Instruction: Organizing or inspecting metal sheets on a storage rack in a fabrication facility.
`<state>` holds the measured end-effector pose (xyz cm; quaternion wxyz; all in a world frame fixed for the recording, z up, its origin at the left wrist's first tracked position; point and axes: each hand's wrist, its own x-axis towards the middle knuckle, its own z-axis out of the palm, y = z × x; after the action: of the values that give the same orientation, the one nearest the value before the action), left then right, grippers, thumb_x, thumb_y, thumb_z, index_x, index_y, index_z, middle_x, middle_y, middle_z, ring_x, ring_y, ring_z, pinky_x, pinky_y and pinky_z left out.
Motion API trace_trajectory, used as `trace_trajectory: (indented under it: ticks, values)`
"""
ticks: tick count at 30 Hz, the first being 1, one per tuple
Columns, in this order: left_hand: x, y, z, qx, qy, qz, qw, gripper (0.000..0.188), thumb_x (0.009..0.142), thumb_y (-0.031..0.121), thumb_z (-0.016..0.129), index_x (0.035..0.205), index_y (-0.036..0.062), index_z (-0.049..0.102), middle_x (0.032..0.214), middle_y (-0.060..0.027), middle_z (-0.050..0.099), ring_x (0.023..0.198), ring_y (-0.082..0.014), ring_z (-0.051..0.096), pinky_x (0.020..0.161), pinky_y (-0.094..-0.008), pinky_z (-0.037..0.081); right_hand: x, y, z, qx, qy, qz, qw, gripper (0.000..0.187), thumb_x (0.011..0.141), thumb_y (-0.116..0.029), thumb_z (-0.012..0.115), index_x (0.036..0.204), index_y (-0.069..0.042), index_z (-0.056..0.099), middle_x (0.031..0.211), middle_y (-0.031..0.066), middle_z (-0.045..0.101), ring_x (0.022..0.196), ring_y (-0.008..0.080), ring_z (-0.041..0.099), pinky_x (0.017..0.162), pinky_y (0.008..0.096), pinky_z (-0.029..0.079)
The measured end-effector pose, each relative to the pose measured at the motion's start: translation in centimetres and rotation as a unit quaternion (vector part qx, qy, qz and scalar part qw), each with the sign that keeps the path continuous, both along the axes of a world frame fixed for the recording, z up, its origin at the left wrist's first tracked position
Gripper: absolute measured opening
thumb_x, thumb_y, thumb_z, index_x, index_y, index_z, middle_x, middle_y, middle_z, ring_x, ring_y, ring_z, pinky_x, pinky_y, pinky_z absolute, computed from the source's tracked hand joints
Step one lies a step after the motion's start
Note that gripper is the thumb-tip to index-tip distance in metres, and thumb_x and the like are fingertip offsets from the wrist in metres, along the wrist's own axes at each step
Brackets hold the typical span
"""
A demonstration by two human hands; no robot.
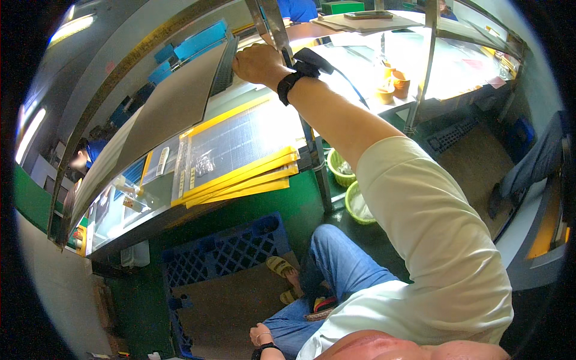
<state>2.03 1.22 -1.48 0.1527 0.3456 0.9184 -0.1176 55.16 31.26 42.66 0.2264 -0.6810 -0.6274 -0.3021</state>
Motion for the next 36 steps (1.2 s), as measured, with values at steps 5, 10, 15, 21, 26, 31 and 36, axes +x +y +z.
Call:
trace_trajectory:
  ticks: [5, 10, 15, 21, 26, 31, 36]
  values:
    - [0.2, 0.2, 0.0, -0.001, 0.003, 0.004, 1.0, 0.04, 0.087, 0.035, 0.052, 0.106, 0.0027, 0.067, 0.113, -0.0176, 0.065, 0.105, -0.0344, 0.062, 0.089, -0.0451, 0.05, 0.3, 0.2, 0.0, 0.011, 0.026, 0.015, 0.999, 0.029, 0.087, -0.021, 0.047, 0.085, -0.009, 0.074, 0.09, 0.0133, 0.071, 0.084, 0.0325, 0.069, 0.068, 0.0476, 0.056]
    - [-0.4, 0.2, -0.8, 0.013, -0.003, 0.004, 1.0, 0.04, 0.086, 0.034, 0.052, 0.106, 0.0022, 0.067, 0.112, -0.0186, 0.065, 0.105, -0.0351, 0.062, 0.089, -0.0454, 0.049, 0.5, 0.4, 0.0, 0.009, 0.03, 0.012, 0.999, 0.03, 0.087, -0.021, 0.047, 0.085, -0.007, 0.073, 0.09, 0.0152, 0.071, 0.083, 0.0333, 0.069, 0.068, 0.0482, 0.056]
    - [-0.5, 0.0, -1.0, 0.011, -0.005, -0.003, 1.0, 0.04, 0.086, 0.033, 0.052, 0.105, 0.0018, 0.067, 0.112, -0.0188, 0.065, 0.104, -0.0351, 0.062, 0.089, -0.0452, 0.049, 0.2, 0.2, -0.1, 0.01, 0.031, 0.021, 0.999, 0.03, 0.086, -0.022, 0.047, 0.085, -0.007, 0.073, 0.089, 0.0168, 0.07, 0.081, 0.0343, 0.069, 0.068, 0.0478, 0.056]
    - [0.1, 0.1, -0.1, 0.011, -0.013, -0.01, 1.0, 0.041, 0.087, 0.033, 0.051, 0.106, 0.0014, 0.067, 0.112, -0.0187, 0.065, 0.104, -0.0352, 0.062, 0.089, -0.0451, 0.049, 0.8, 0.6, -0.3, 0.019, 0.043, 0.014, 0.999, 0.03, 0.086, -0.021, 0.047, 0.084, -0.008, 0.073, 0.089, 0.0174, 0.07, 0.081, 0.0345, 0.069, 0.066, 0.0498, 0.056]
    - [-0.2, -0.1, -0.4, 0.011, 0.001, -0.006, 1.0, 0.041, 0.087, 0.034, 0.051, 0.106, 0.0014, 0.067, 0.112, -0.0185, 0.065, 0.105, -0.0351, 0.062, 0.089, -0.0451, 0.049, 0.2, 0.6, -0.2, 0.008, 0.046, 0.009, 0.999, 0.03, 0.086, -0.021, 0.047, 0.084, -0.007, 0.074, 0.089, 0.0173, 0.071, 0.081, 0.0346, 0.069, 0.064, 0.051, 0.056]
    - [-0.4, 0.0, -0.7, 0.007, -0.007, -0.018, 1.0, 0.04, 0.088, 0.034, 0.05, 0.107, 0.003, 0.067, 0.112, -0.0177, 0.065, 0.105, -0.0346, 0.062, 0.09, -0.0449, 0.049, 0.7, 0.9, -0.4, 0.014, 0.014, 0.006, 1.0, 0.029, 0.086, -0.02, 0.048, 0.084, -0.007, 0.074, 0.089, 0.0169, 0.071, 0.081, 0.0346, 0.069, 0.063, 0.0501, 0.056]
    - [-0.6, 0.0, -1.0, 0.005, -0.004, -0.01, 1.0, 0.04, 0.088, 0.035, 0.05, 0.107, 0.004, 0.067, 0.113, -0.017, 0.065, 0.106, -0.0345, 0.062, 0.09, -0.0453, 0.049, 0.3, 0.6, -0.4, 0.014, 0.007, 0.002, 1.0, 0.029, 0.087, -0.022, 0.048, 0.088, -0.008, 0.074, 0.093, 0.0138, 0.071, 0.084, 0.0331, 0.069, 0.065, 0.0496, 0.056]
